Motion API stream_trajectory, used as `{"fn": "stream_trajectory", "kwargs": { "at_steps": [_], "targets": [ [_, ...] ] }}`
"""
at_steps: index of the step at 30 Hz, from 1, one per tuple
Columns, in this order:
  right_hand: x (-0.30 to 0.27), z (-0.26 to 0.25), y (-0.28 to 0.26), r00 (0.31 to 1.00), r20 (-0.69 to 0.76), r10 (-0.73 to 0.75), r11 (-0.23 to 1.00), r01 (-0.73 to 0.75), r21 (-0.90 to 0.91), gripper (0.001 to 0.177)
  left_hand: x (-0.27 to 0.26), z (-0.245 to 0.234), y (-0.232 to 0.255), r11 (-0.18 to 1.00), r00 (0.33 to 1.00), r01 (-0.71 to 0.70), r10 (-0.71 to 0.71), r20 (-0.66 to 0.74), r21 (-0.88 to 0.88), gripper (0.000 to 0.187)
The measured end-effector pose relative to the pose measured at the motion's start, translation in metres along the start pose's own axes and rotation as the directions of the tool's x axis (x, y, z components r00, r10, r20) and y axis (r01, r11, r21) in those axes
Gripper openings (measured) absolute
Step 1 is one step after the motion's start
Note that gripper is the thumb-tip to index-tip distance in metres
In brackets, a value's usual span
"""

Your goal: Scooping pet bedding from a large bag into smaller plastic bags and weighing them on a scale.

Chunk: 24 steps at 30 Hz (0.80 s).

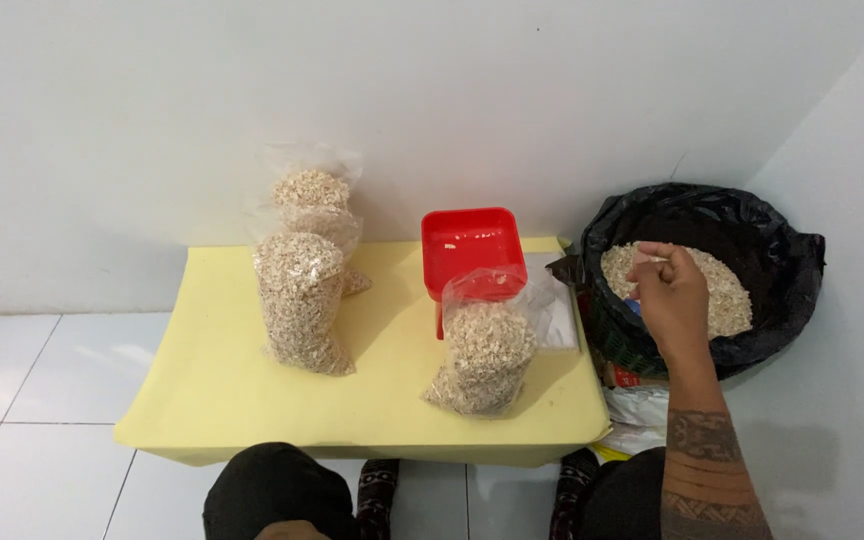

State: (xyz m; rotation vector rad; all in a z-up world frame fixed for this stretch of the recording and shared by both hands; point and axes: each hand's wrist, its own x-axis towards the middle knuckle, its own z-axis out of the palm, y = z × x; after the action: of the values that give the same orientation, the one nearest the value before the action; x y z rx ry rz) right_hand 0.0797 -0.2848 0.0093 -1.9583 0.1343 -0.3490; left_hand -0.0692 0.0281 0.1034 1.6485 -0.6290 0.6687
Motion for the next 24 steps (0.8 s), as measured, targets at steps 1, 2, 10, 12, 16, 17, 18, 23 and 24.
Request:
{"fn": "stream_trajectory", "kwargs": {
  "at_steps": [1,2,10,12,16,17,18,23,24],
  "targets": [
    [0.002,0.0,0.004,1.0,-0.002,-0.004,1.0,0.004,0.003,0.029,0.005,-0.002,0.005,1.0,1.0,-0.008,0.008,0.009,0.012,0.025],
    [0.004,-0.001,0.009,1.0,0.001,0.008,1.0,-0.008,-0.012,0.028,0.009,-0.004,0.01,1.0,1.0,-0.011,0.011,0.012,0.025,0.025],
    [0.0,-0.011,0.038,0.998,0.012,0.058,0.995,-0.057,-0.079,0.022,0.017,-0.008,0.023,0.995,0.996,0.013,-0.023,0.088,0.104,0.024],
    [-0.004,-0.016,0.018,0.997,0.063,0.051,0.993,-0.044,-0.108,0.027,0.018,-0.01,0.021,0.991,0.995,0.013,-0.026,0.097,0.132,0.024],
    [-0.004,-0.014,0.032,0.992,0.048,0.113,0.99,-0.108,-0.093,0.028,0.018,-0.009,-0.007,0.983,0.991,-0.032,0.008,0.132,0.178,0.024],
    [-0.006,-0.014,0.034,0.989,0.078,0.128,0.986,-0.119,-0.119,0.026,0.015,-0.008,-0.018,0.982,0.989,-0.041,0.014,0.148,0.183,0.024],
    [-0.007,-0.014,0.035,0.982,0.119,0.147,0.98,-0.128,-0.15,0.025,0.009,-0.007,-0.028,0.98,0.988,-0.04,0.01,0.156,0.193,0.024],
    [-0.023,0.005,-0.004,0.864,0.377,0.333,0.889,-0.154,-0.431,0.023,-0.028,-0.007,-0.11,0.959,0.983,0.167,-0.179,0.034,0.231,0.023],
    [-0.028,0.008,-0.011,0.78,0.464,0.42,0.82,-0.107,-0.562,0.03,-0.035,-0.007,-0.128,0.901,0.924,0.382,-0.367,-0.109,0.205,0.025]
  ]
}}
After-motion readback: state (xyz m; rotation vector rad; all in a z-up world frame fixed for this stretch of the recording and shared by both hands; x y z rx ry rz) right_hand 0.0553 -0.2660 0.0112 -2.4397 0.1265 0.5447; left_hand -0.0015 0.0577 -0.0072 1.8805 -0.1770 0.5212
